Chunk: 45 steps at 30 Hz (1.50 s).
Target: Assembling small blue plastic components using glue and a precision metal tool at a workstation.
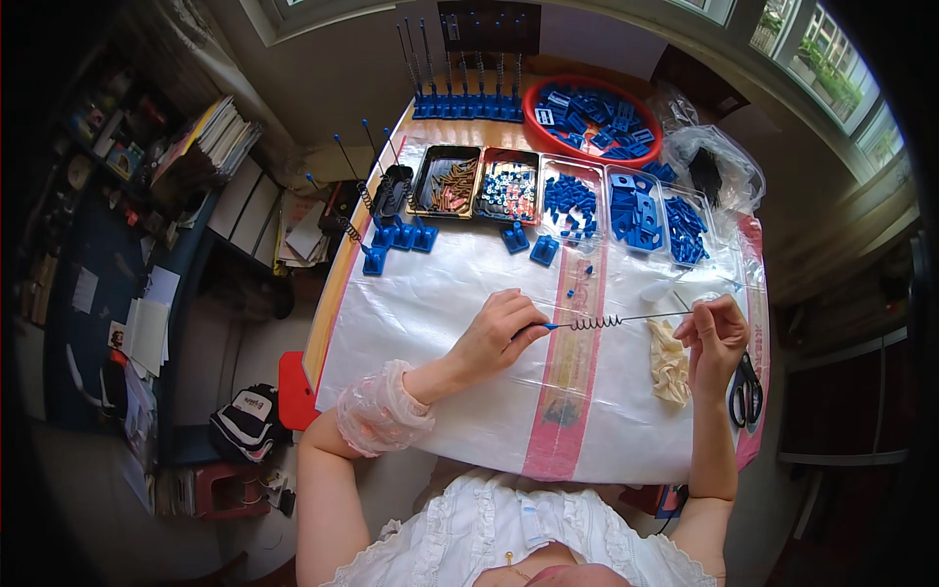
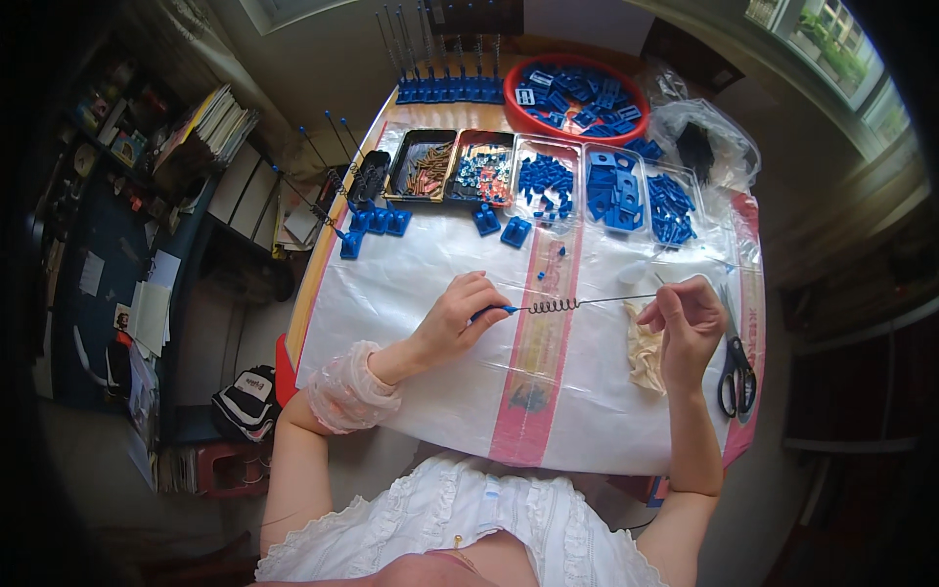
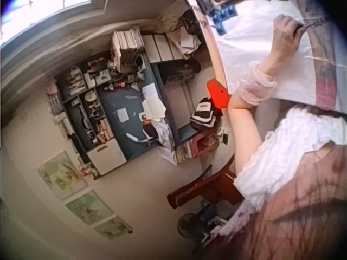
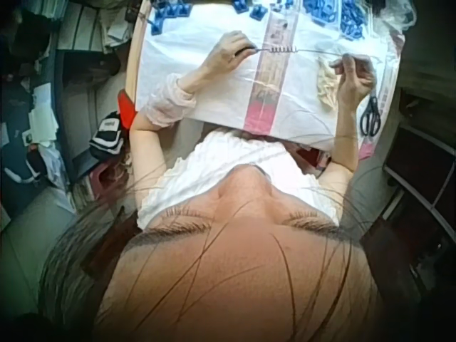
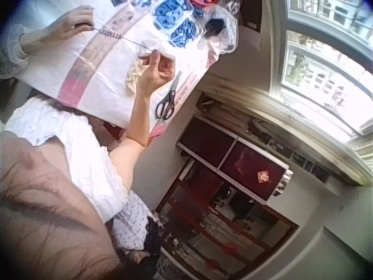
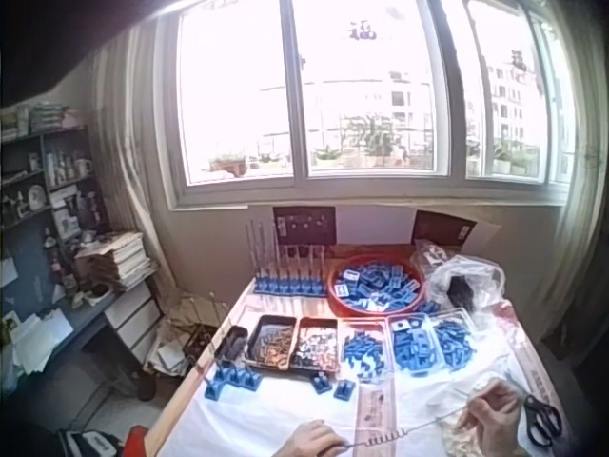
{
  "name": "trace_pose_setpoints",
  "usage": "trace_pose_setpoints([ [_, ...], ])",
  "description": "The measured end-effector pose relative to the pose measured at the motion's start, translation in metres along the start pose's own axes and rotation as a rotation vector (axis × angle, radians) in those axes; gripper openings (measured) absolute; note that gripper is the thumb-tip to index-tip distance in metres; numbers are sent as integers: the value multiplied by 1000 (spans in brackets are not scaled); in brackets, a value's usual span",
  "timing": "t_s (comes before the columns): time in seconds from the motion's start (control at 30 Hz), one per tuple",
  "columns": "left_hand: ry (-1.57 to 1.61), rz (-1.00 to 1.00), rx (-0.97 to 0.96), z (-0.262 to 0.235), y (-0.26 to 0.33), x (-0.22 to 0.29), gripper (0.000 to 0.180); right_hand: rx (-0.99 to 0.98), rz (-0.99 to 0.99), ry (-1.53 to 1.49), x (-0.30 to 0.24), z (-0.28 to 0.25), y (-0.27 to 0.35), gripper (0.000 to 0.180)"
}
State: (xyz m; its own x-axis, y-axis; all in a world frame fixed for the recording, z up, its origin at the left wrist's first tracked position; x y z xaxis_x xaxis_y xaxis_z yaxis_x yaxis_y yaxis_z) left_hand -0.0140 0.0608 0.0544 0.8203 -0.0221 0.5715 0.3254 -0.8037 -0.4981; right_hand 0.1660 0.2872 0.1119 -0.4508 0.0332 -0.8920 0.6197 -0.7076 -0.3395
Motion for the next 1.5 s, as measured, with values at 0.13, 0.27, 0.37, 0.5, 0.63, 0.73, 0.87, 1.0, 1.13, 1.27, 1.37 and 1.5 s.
trace_pose_setpoints([
  [0.13,-14,-2,1,-4,-5,3,13,18,34,-12,2,-4,-1,12],
  [0.27,-5,14,-14,-2,-5,3,13,25,28,-9,3,-10,-3,12],
  [0.37,102,-48,-71,2,-5,4,12,19,34,-80,4,-9,-4,10],
  [0.5,547,-292,-186,21,6,-6,14,-132,22,-273,7,11,1,10],
  [0.63,822,-366,-388,40,16,-2,18,-330,52,-203,24,21,17,10],
  [0.73,943,-391,-438,44,21,1,19,-238,147,-99,30,28,22,11],
  [0.87,991,-389,-449,46,20,4,22,-277,134,14,36,30,29,14],
  [1.0,971,-414,-430,48,20,-2,25,-199,114,32,39,29,27,14],
  [1.13,993,-374,-399,49,19,-5,25,-188,107,27,44,25,24,14],
  [1.27,900,-350,-406,46,18,-4,29,-163,113,7,46,24,24,14],
  [1.37,890,-382,-432,45,18,-4,32,-175,108,12,47,24,24,15],
  [1.5,977,-405,-439,47,19,-5,30,-165,128,5,48,25,25,15],
])
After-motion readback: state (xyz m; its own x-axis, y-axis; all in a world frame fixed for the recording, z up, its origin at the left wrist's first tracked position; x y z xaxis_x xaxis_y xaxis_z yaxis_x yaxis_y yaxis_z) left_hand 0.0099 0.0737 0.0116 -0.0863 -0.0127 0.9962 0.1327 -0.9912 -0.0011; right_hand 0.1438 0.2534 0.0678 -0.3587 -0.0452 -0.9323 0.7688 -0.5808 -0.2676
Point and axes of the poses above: each hand's wrist, its own y-axis away from the middle knuckle, its own z-axis out of the palm, x = y × z, the point moved 8 cm from there along -y, towards the middle knuckle, and after that the axes turned 8 degrees about -y, right-handed, at the moved point
